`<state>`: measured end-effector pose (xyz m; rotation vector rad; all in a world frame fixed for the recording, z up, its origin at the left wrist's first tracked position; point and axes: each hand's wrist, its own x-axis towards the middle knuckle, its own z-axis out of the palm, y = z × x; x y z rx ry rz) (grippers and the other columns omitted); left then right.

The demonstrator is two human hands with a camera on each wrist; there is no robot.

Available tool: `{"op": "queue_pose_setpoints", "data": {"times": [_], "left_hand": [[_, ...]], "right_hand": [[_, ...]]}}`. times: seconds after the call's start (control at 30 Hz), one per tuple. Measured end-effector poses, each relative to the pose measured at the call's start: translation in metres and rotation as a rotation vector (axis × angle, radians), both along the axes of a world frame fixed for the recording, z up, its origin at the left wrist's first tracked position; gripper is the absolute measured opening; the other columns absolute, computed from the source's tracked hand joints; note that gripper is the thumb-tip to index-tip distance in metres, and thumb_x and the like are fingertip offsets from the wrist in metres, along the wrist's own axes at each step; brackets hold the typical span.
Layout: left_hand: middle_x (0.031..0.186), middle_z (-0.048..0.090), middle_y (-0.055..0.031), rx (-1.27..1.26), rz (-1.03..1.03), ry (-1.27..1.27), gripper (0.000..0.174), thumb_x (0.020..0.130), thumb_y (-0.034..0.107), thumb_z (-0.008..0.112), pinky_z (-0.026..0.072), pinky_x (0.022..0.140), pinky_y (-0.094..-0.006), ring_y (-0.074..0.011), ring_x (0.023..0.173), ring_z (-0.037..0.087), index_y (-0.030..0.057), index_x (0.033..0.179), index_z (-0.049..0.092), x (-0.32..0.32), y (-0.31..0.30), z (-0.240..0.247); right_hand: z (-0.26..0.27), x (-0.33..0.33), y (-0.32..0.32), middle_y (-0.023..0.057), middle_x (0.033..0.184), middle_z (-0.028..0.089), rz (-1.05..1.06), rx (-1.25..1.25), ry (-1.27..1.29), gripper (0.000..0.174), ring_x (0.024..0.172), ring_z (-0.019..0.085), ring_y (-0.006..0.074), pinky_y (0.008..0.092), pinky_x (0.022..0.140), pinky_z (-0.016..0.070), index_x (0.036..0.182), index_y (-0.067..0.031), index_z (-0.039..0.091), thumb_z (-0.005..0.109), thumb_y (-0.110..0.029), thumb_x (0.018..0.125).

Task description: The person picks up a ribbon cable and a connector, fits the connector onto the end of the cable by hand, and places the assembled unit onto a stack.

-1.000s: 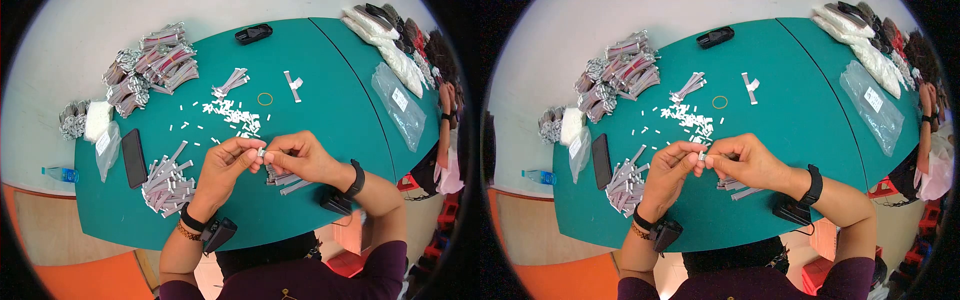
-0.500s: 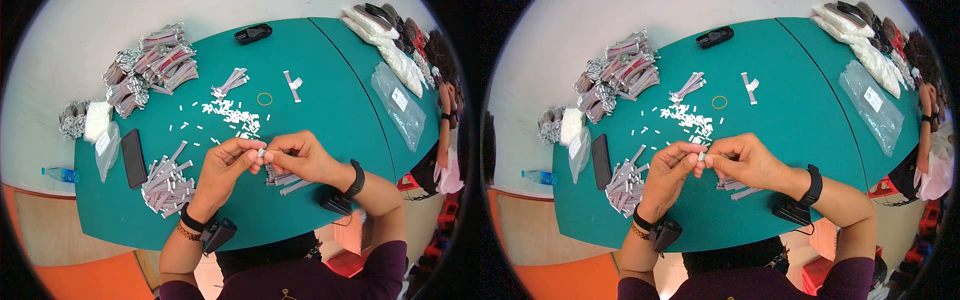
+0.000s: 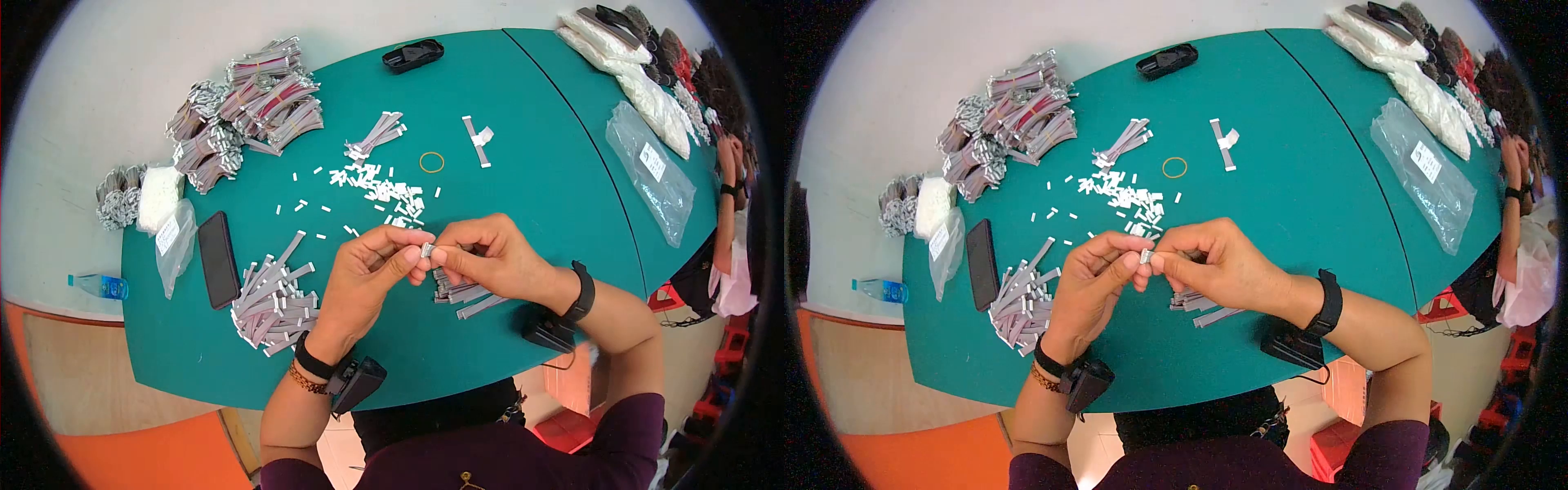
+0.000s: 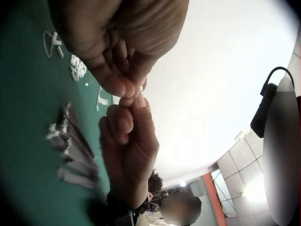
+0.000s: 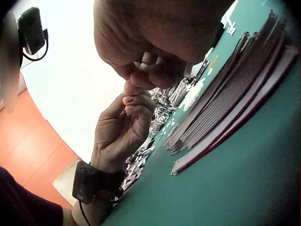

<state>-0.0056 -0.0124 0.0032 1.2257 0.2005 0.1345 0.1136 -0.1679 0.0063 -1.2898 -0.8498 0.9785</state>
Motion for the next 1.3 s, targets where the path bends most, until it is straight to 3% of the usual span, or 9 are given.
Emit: {"op": "queue_pose_setpoints", "data": {"times": [0.53, 0.93, 1.13, 1.3], "left_hand": [[0.083, 0.063, -0.0047, 0.099, 0.017, -0.005, 0.018, 0.086, 0.005, 0.062, 0.0478, 0.067, -0.0219, -0.0087, 0.075, 0.058, 0.0000, 0.102, 0.064, 0.000, 0.000, -0.001], [0.088, 0.065, -0.0053, 0.496, 0.153, -0.098, 0.015, 0.085, -0.001, 0.060, 0.0484, 0.070, -0.0210, -0.0082, 0.078, 0.058, -0.0026, 0.100, 0.064, -0.001, -0.011, -0.007], [0.084, 0.063, -0.0055, 0.285, 0.061, -0.056, 0.022, 0.090, 0.009, 0.057, 0.0469, 0.067, -0.0220, -0.0093, 0.072, 0.056, -0.0018, 0.108, 0.061, 0.000, -0.004, -0.007], [0.072, 0.053, -0.0010, 0.261, 0.044, -0.005, 0.023, 0.097, 0.022, 0.046, 0.0388, 0.057, -0.0202, -0.0059, 0.064, 0.046, 0.0014, 0.101, 0.055, 0.002, -0.002, -0.002]], "right_hand": [[0.003, 0.001, -0.001, -0.0010, 0.060, 0.055, 0.013, -0.025, 0.029, 0.018, 0.054, 0.047, 0.0023, 0.0198, 0.047, 0.0367, 0.079, -0.0005, 0.062, 0.056, -0.013, 0.090], [-0.002, -0.001, 0.000, -0.0037, 0.054, 0.047, -0.021, -0.061, -0.018, 0.025, 0.051, 0.040, 0.0014, 0.0216, 0.044, 0.0315, 0.068, 0.0006, 0.056, 0.055, -0.011, 0.090], [0.000, 0.000, 0.001, -0.0030, 0.057, 0.049, -0.009, -0.065, 0.020, 0.022, 0.053, 0.042, 0.0018, 0.0205, 0.046, 0.0332, 0.073, -0.0003, 0.057, 0.054, -0.014, 0.091], [0.001, 0.001, 0.001, -0.0027, 0.058, 0.050, 0.014, -0.062, 0.018, 0.022, 0.053, 0.043, 0.0022, 0.0198, 0.047, 0.0344, 0.075, -0.0011, 0.057, 0.053, -0.015, 0.091]]}}
